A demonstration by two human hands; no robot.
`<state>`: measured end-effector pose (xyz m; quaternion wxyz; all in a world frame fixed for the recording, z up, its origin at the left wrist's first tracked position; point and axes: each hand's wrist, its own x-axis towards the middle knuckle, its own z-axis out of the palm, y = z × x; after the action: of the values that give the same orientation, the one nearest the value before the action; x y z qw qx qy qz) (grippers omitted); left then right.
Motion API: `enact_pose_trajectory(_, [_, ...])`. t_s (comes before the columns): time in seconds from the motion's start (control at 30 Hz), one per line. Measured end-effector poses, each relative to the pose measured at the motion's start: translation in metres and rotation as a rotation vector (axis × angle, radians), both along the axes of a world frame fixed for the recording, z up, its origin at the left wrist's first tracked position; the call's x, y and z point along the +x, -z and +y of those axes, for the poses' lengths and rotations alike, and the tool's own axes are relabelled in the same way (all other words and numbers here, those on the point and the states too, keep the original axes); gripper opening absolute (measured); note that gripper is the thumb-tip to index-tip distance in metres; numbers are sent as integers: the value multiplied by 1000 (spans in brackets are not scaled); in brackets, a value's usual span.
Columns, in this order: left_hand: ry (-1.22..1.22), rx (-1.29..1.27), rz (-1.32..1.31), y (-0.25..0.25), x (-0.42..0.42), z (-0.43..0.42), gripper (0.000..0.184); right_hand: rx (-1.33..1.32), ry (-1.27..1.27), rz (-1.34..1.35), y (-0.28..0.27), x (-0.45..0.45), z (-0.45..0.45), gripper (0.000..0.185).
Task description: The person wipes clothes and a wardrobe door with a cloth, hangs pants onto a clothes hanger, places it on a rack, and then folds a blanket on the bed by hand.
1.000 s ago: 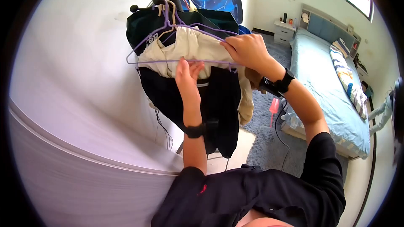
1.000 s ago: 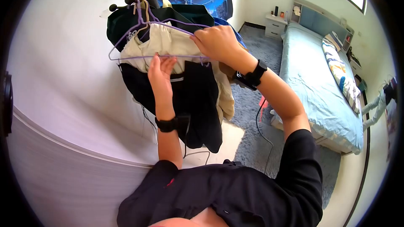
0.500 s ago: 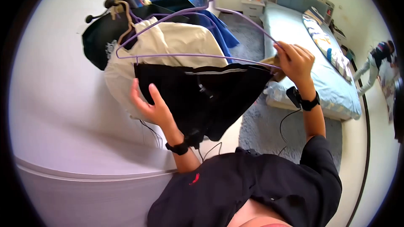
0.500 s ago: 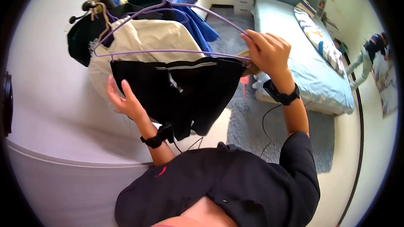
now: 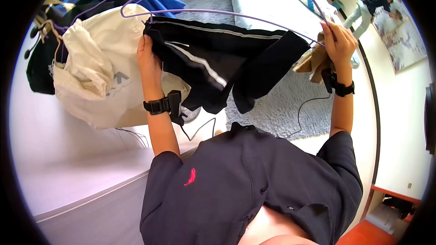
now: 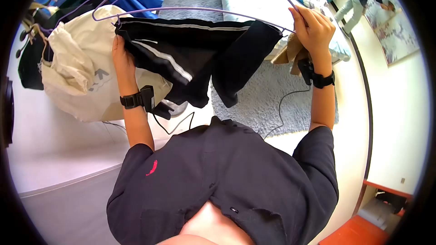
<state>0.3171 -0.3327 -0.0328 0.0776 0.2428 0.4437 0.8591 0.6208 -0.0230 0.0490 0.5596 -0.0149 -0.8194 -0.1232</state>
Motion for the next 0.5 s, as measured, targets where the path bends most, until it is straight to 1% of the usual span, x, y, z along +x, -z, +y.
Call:
enact_pose_trajectory(0.03, [58, 94, -74, -4, 1, 9, 21, 0, 15, 2, 2, 7, 5, 11])
enact_pose_trajectory(0.07, [70, 93, -70, -5, 3, 15, 21, -77, -29, -50, 6, 18, 12, 11])
enact_pose_trajectory(0.1, [156, 89, -29, -5, 5, 20, 21, -155, -78, -102, 12, 28, 17, 10])
enact_pose_trajectory(0.13, [236, 88, 12, -6, 5, 23, 20, -206, -80, -116, 17, 36, 18, 10])
enact_pose_trajectory(0.17, [236, 90, 18, -8, 7, 28, 20, -204, -81, -111, 19, 45, 17, 10])
enact_pose_trajectory(0.23, [257, 4, 31, -14, 15, 41, 21, -520, -96, -254, 23, 59, 13, 16])
enact_pose_trajectory(0.27, [270, -13, 43, -19, 23, 46, 23, -653, -107, -273, 28, 63, 7, 22])
enact_pose_trajectory(0.3, [265, -11, 44, -19, 27, 51, 23, -732, -183, -279, 38, 68, 8, 25])
enact_pose_trajectory(0.37, [226, -142, 164, -18, 31, 64, 24, -782, -279, -325, 49, 78, 7, 25])
enact_pose_trajectory(0.43, [228, -206, 134, -21, 41, 75, 29, -928, -321, -396, 53, 88, -2, 25])
enact_pose_trajectory(0.47, [240, -241, 145, -24, 48, 77, 32, -1015, -323, -372, 62, 94, -1, 24])
enact_pose_trajectory(0.5, [252, -277, 153, -25, 51, 79, 34, -1016, -322, -378, 68, 100, 0, 24])
